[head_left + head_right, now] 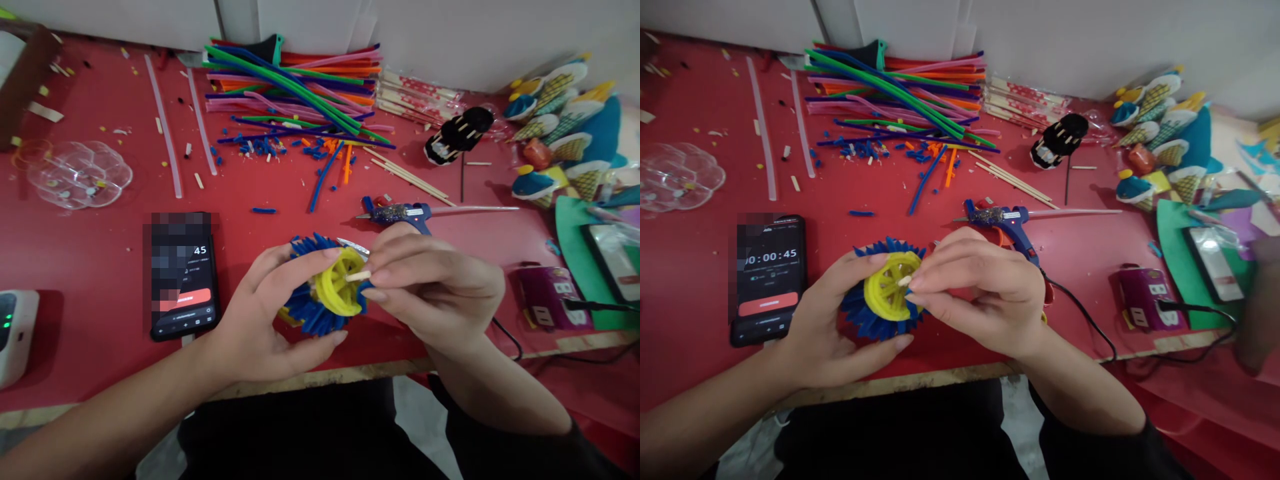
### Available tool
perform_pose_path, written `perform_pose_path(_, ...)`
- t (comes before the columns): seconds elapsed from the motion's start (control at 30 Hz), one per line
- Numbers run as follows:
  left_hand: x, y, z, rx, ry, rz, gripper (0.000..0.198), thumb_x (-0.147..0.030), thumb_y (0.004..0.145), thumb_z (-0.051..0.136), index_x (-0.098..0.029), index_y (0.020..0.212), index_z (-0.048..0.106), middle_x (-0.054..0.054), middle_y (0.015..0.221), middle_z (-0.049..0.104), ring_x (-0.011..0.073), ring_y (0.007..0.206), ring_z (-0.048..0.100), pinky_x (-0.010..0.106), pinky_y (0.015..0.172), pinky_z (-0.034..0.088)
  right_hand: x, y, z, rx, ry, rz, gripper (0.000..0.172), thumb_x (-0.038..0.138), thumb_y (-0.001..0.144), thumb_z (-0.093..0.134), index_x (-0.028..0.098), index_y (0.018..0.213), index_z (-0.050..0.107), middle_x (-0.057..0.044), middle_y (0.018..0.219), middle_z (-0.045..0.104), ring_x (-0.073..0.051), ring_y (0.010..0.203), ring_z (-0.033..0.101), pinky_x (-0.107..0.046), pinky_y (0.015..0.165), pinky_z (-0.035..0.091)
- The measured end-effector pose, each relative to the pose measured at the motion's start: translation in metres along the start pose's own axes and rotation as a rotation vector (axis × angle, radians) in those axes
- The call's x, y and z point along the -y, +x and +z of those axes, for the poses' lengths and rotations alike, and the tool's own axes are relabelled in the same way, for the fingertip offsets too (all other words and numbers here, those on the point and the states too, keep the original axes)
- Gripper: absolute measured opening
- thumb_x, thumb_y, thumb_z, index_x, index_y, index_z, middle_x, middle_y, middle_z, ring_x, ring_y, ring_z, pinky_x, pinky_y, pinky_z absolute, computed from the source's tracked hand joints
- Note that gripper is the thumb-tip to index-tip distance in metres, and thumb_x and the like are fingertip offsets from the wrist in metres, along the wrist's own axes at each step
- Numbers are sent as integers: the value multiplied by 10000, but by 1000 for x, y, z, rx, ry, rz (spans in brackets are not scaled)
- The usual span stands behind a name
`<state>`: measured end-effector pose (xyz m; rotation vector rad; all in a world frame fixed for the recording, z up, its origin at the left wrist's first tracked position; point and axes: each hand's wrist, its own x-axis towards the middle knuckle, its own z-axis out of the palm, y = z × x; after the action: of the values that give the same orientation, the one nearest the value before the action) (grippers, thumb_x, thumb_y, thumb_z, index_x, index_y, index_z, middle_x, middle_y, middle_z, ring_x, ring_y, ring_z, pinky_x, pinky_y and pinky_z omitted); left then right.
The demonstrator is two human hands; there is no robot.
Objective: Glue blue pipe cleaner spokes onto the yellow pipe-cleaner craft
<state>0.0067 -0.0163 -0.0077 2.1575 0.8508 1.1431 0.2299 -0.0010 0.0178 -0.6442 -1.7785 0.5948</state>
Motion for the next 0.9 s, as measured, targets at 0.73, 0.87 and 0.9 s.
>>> perform_pose_path(0.73,-2,2,0,10,-14,13,751,-297,812,831,-325,1487,504,106,1333,706,296,1121,704,513,1013,616,7,-3,-5,56,-35,168,234,297,865,833,284,1099,823,-49,976,731,-191,815,703,-356,722,650)
perform_pose_path(0.87,-2,1,1,8,-9,7,740,-305,810,823,-315,1481,511,111,1306,701,299,1116,711,509,1000,621,6,-4,-4,51,-34,163,232,315,858,839,282,1088,826,-52,990,726,-189,805,700,-339,690,644)
perform_pose_path(0.9,-1,1,1,6,-7,7,738,-308,811,819,-321,1482,510,107,1290,706,299,1106,715,504,980,627,6,-4,-3,51,-37,168,231,322,857,839,289,1085,827,-50,994,727,-188,805,699,-337,686,643)
